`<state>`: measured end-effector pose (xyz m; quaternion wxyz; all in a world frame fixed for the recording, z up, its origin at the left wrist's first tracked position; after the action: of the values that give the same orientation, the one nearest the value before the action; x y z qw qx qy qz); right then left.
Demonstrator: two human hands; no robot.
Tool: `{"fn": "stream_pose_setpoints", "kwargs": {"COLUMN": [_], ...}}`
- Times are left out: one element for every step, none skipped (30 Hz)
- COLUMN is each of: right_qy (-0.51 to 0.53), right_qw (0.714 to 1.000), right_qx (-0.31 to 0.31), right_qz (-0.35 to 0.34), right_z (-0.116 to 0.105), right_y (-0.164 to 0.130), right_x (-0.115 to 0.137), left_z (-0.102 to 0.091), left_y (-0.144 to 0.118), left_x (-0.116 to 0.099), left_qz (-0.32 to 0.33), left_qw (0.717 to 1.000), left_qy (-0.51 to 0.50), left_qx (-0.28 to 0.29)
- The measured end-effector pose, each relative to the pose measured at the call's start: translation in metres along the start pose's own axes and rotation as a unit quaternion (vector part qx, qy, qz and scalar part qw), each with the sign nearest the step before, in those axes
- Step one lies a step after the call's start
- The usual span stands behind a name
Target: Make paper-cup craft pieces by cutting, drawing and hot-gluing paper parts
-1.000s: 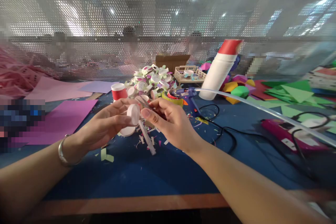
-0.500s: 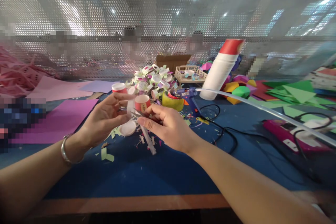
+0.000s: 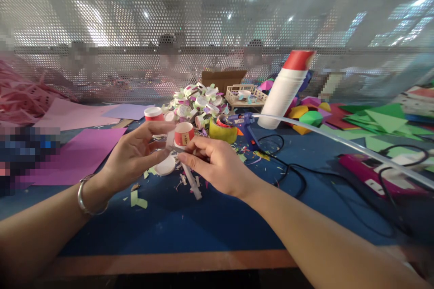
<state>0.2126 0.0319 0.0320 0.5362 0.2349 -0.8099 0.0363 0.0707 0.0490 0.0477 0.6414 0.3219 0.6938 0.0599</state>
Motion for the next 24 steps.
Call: {"fn": "stream_pose_setpoints", "kwargs": {"right_qy": [0.003, 0.006, 0.008, 0.01, 0.01, 0.011, 0.011, 0.011, 0.011, 0.011, 0.012, 0.013, 0.015, 0.016, 0.017, 0.018, 0.018, 0.018, 0.02, 0.024, 0.029, 0.034, 0.041, 0.047], "right_qw": [1.0, 1.0, 1.0, 1.0, 1.0, 1.0, 1.0, 1.0, 1.0, 1.0, 1.0, 1.0, 1.0, 1.0, 1.0, 1.0, 1.0, 1.0, 1.0, 1.0, 0.999, 0.999, 0.999, 0.999], "right_qx": [0.001, 0.002, 0.003, 0.004, 0.005, 0.006, 0.007, 0.009, 0.011, 0.014, 0.017, 0.019, 0.021, 0.022, 0.022, 0.02, 0.018, 0.014, 0.008, 0.005, 0.004, 0.004, 0.006, 0.009], "right_qz": [-0.001, -0.002, -0.003, -0.005, -0.005, -0.006, -0.006, -0.005, -0.004, -0.003, -0.002, 0.0, 0.001, 0.001, 0.0, -0.003, -0.007, -0.012, -0.016, -0.018, -0.016, -0.012, -0.006, -0.002], "right_z": [-0.0001, -0.0001, -0.0003, -0.0005, -0.0006, -0.0008, -0.0008, -0.0006, -0.0003, 0.0001, 0.0004, 0.0005, 0.0005, 0.0002, -0.0005, -0.0014, -0.0025, -0.0039, -0.0054, -0.0064, -0.0069, -0.0069, -0.0064, -0.0058], "right_y": [-0.0004, -0.0007, -0.001, -0.0013, -0.0015, -0.0015, -0.0015, -0.0015, -0.0014, -0.0012, -0.0011, -0.0009, -0.0007, -0.0005, -0.0002, 0.0001, 0.0005, 0.0009, 0.0012, 0.0016, 0.0019, 0.0022, 0.0024, 0.0025], "right_x": [0.0004, 0.0007, 0.001, 0.0012, 0.0014, 0.0015, 0.0014, 0.0012, 0.0008, 0.0004, -0.0001, -0.0006, -0.001, -0.0012, -0.0011, -0.0006, 0.0002, 0.001, 0.0016, 0.0018, 0.0014, 0.0007, -0.0001, -0.0008], "left_z": [0.0, 0.0001, 0.0003, 0.0004, 0.0004, 0.0003, 0.0002, 0.0002, 0.0002, 0.0001, -0.0001, -0.0005, -0.0012, -0.0019, -0.0024, -0.0024, -0.002, -0.0012, -0.0002, 0.0008, 0.0018, 0.0028, 0.0038, 0.0048], "left_y": [-0.0001, -0.0003, -0.0006, -0.0011, -0.0016, -0.0022, -0.0027, -0.0032, -0.0035, -0.0035, -0.0033, -0.0028, -0.0021, -0.0014, -0.0007, 0.0, 0.0004, 0.0008, 0.0009, 0.001, 0.0008, 0.0005, 0.0001, -0.0004], "left_x": [-0.0002, -0.0004, -0.0006, -0.0008, -0.0009, -0.0009, -0.001, -0.001, -0.001, -0.0012, -0.0017, -0.0022, -0.0022, -0.0016, -0.0006, 0.0011, 0.0031, 0.0047, 0.0057, 0.0061, 0.0061, 0.0058, 0.0052, 0.0044], "left_qz": [0.0, 0.0, -0.001, -0.002, -0.004, -0.008, -0.012, -0.016, -0.021, -0.026, -0.029, -0.031, -0.034, -0.039, -0.044, -0.052, -0.059, -0.064, -0.065, -0.064, -0.06, -0.056, -0.051, -0.047], "left_qw": [1.0, 1.0, 1.0, 1.0, 1.0, 1.0, 1.0, 1.0, 1.0, 1.0, 0.999, 0.999, 0.999, 0.999, 0.999, 0.998, 0.998, 0.997, 0.997, 0.997, 0.997, 0.998, 0.998, 0.998], "left_qy": [0.0, -0.001, 0.0, 0.001, 0.003, 0.004, 0.005, 0.006, 0.005, 0.004, 0.002, -0.002, -0.008, -0.013, -0.019, -0.025, -0.03, -0.034, -0.036, -0.038, -0.038, -0.038, -0.038, -0.038], "left_qx": [0.001, 0.0, 0.0, -0.002, -0.006, -0.009, -0.012, -0.014, -0.016, -0.016, -0.017, -0.018, -0.021, -0.023, -0.025, -0.025, -0.022, -0.017, -0.011, -0.004, 0.002, 0.009, 0.016, 0.022]}}
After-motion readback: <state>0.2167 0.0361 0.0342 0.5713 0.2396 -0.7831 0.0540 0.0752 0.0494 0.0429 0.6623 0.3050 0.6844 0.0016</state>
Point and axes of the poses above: each hand's wrist, its own y-axis towards the middle knuckle, its own z-axis out of the palm, x = y × z, the point moved 9 cm from there along y, towards the middle knuckle
